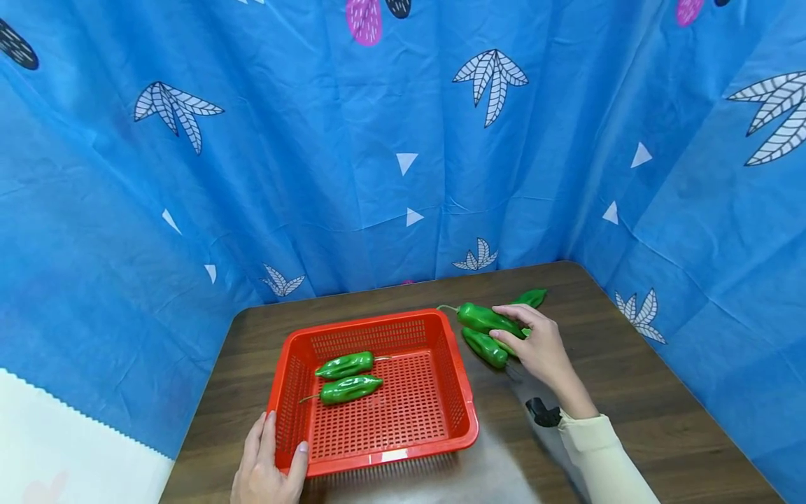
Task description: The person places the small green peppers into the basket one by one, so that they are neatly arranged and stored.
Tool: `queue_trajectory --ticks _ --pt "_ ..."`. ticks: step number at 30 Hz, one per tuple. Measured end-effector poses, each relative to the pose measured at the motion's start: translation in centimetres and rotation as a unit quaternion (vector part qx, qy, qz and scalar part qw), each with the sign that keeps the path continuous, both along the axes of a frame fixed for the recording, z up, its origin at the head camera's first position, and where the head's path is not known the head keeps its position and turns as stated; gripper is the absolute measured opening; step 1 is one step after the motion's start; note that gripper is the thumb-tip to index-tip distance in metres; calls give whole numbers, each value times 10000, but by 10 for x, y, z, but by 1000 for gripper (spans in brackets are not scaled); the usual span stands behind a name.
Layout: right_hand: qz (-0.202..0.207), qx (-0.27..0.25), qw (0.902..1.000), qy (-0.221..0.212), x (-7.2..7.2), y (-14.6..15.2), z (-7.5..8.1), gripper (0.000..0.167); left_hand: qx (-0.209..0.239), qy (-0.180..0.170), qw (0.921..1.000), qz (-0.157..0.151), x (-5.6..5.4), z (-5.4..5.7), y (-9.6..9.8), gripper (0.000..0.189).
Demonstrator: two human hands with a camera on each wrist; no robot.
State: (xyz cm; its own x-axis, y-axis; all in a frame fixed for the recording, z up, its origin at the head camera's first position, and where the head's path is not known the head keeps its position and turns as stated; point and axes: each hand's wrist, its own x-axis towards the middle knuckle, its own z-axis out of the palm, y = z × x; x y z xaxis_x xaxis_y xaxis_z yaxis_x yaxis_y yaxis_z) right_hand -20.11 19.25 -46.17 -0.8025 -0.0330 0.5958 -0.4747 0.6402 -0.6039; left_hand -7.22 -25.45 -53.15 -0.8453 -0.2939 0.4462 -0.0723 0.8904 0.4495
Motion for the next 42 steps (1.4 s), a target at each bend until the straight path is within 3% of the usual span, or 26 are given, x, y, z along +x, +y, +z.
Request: queue_trajectory --ticks 10,14,25,29,42 --pt "287 -41 9996 -12 -9 -17 17 45 -25 127 9999 -31 0 1 0 75" --pt "372 -73 9991 188 -14 -24 26 45 -7 164 9998 -57 0 1 0 75" --pt "643 -200 9973 294 -21 -50 47 42 1 35 10000 -43 0 1 -1 76" --pt "751 -265 9964 285 -21 -57 49 42 -16 96 9999 -86 1 0 -1 76" --pt "1116 -145 9936 -131 -16 -96 38 41 2 -399 9991 136 1 4 2 78"
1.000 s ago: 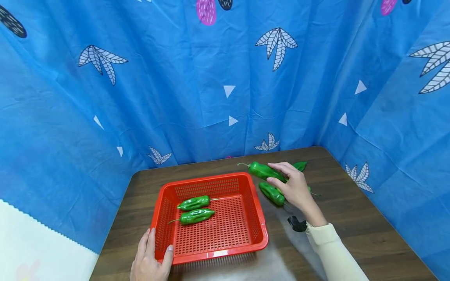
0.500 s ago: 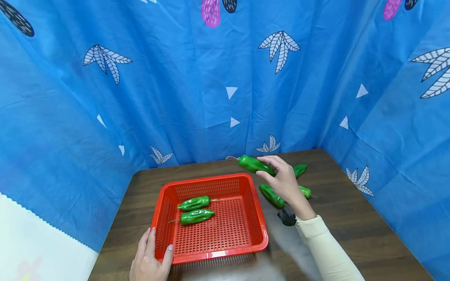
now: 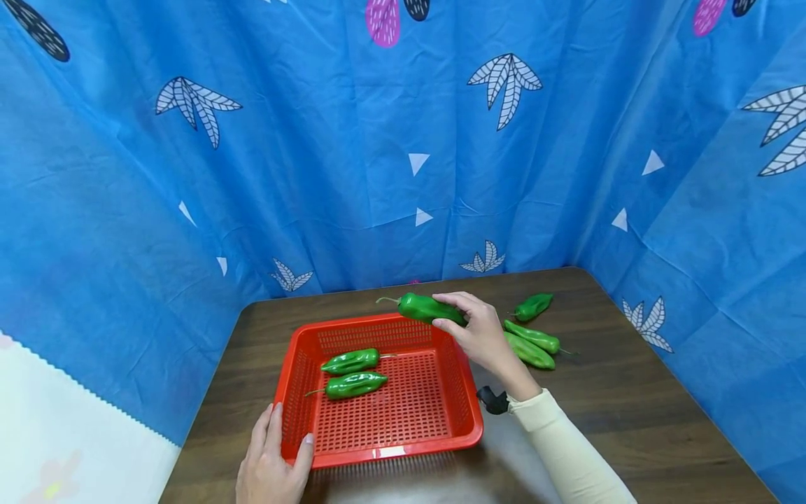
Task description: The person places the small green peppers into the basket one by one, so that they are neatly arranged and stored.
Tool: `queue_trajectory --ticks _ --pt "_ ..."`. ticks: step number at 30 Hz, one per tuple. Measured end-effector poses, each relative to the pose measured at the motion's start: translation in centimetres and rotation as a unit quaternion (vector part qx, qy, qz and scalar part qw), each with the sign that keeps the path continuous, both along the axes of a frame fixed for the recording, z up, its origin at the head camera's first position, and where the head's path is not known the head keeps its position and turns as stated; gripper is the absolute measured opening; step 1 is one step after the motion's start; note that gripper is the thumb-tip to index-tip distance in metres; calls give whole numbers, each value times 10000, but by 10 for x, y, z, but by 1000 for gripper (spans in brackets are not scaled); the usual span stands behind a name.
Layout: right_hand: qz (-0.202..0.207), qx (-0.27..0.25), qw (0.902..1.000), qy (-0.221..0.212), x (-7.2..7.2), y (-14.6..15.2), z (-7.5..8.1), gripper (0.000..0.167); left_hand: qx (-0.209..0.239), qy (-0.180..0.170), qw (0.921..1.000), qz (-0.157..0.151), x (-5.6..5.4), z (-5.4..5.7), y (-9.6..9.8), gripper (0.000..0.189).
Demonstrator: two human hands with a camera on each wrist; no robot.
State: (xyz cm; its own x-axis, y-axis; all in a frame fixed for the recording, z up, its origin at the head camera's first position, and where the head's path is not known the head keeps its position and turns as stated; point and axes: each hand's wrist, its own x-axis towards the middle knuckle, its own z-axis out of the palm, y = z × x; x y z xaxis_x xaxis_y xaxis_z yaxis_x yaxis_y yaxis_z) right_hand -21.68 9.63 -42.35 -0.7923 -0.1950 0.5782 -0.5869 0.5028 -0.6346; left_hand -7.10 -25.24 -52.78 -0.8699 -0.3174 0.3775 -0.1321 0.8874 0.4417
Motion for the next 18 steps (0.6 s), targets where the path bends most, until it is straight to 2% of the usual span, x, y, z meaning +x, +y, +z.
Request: queue_trajectory --ticks 12,18 --pt "442 -158 9984 -318 -7 -34 -12 43 -60 -278 9996 81 0 3 1 82" --pt "698 -210 9956 -596 -10 -52 -11 41 -92 -119 9999 6 1 1 0 80"
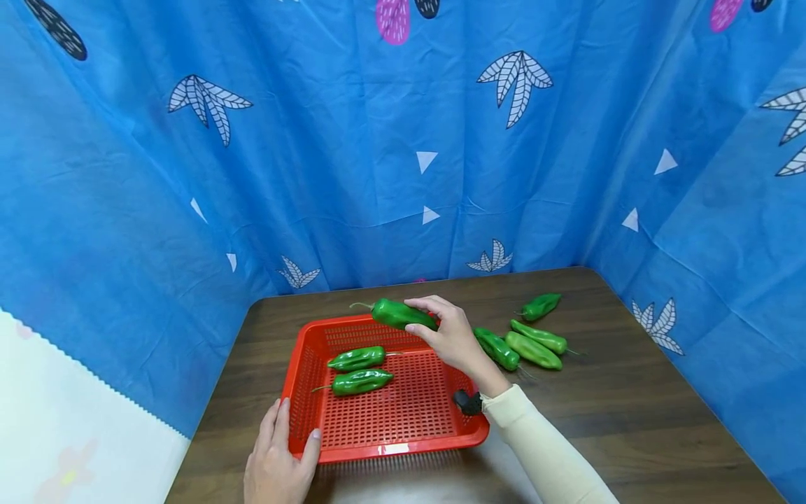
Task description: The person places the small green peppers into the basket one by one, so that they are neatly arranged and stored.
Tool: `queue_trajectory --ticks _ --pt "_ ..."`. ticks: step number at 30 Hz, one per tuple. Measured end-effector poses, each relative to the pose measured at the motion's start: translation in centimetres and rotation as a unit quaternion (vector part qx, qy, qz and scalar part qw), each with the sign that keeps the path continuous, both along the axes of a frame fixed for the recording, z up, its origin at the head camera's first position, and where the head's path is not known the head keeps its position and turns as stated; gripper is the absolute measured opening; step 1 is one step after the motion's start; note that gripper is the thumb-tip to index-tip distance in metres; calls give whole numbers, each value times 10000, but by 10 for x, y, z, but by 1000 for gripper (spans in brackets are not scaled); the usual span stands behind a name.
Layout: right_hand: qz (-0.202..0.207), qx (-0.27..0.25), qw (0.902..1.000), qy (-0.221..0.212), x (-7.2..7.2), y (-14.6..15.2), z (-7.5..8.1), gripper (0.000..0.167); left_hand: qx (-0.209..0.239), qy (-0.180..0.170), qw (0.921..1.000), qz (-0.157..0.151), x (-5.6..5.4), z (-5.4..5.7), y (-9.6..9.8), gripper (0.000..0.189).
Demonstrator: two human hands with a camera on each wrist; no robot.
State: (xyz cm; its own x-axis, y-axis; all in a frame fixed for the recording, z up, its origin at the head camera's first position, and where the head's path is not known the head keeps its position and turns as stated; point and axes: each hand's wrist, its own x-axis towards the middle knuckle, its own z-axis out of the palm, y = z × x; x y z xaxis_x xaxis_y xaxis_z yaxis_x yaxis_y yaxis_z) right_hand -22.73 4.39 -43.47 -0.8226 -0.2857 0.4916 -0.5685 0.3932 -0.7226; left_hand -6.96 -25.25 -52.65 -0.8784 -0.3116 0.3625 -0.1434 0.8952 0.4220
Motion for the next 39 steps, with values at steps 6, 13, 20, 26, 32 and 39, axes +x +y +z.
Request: queue_trajectory --ticks 6,13,20,26,32,39 --pt "256 180 9991 -285 -2 -25 0 43 48 -6 10000 21 0 1 1 79" --pt "589 536 9949 -622 -5 -46 -12 42 96 -124 9998 114 0 0 2 80" --pt "728 625 9904 -991 -5 -59 -22 41 102 -78 9998 151 -1 -1 1 81" --pt "786 694 9883 -1105 -4 -68 -27 41 118 -132 9997 155 -2 1 1 81" --pt "968 717 9855 -1195 -5 -75 -31 41 136 -200 9996 123 -2 3 1 82" --pt "1059 1019 9808 -1280 -1 -83 -34 39 120 -101 9998 96 -2 0 -1 82"
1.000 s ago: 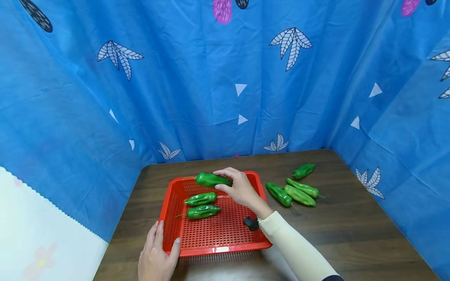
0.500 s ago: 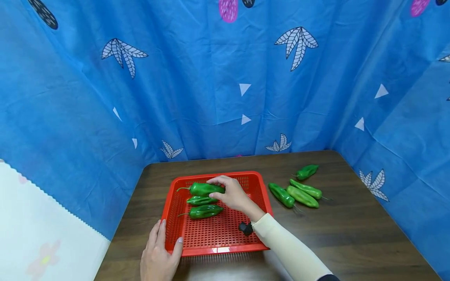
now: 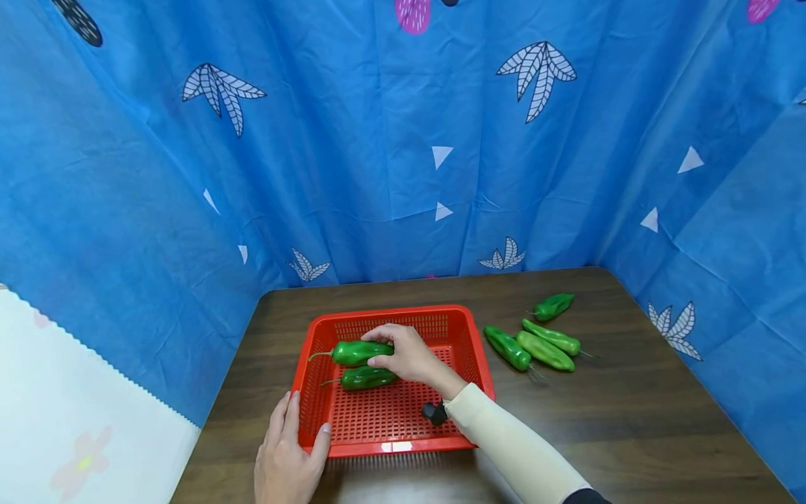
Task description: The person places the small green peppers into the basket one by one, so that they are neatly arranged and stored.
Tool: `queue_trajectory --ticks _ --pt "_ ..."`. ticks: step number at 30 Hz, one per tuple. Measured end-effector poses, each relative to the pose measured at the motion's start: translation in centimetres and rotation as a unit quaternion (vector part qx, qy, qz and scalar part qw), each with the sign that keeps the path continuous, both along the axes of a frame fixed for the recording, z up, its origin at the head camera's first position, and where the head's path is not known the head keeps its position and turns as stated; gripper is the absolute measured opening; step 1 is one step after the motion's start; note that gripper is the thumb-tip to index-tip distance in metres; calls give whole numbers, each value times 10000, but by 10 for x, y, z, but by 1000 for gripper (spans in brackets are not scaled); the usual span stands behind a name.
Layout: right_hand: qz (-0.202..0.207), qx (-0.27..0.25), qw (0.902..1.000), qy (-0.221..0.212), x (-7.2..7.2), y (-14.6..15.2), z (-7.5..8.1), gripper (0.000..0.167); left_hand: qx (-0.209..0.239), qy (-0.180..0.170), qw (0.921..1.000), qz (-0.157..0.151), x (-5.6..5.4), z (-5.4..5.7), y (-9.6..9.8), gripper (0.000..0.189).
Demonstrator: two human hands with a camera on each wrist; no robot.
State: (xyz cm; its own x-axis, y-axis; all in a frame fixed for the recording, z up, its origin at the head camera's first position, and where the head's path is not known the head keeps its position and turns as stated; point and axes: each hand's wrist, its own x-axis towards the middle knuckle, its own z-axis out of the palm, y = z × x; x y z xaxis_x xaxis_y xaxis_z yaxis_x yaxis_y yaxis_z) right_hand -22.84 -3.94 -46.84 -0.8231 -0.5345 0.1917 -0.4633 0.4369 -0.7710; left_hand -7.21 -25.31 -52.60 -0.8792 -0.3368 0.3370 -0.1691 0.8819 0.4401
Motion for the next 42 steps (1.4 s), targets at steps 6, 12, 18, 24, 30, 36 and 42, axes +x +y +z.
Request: queue_trajectory --ticks 6,12,18,24,30,36,42 --pt "127 245 9994 -186 6 -5 -3 37 -20 45 10000 -38 0 0 0 81" --pt "89 490 9982 -348 7 -6 -9 38 11 68 9999 -102 4 -1 1 79" --pt "214 833 9960 -228 8 -4 -12 37 0 118 9999 -77 3 0 1 79" --pt "281 1146 9928 -207 9 -1 -14 35 25 -79 10000 -54 0 1 4 81" --pt "216 1467 9889 -85 8 0 -18 37 -25 -28 10000 -21 -2 0 4 80" --pt "155 1707 9851 113 7 -1 -23 37 -5 -163 9999 -5 -1 1 3 81" --pt "75 1973 9802 177 7 -3 -27 37 0 -202 9998 -5 -2 1 3 80"
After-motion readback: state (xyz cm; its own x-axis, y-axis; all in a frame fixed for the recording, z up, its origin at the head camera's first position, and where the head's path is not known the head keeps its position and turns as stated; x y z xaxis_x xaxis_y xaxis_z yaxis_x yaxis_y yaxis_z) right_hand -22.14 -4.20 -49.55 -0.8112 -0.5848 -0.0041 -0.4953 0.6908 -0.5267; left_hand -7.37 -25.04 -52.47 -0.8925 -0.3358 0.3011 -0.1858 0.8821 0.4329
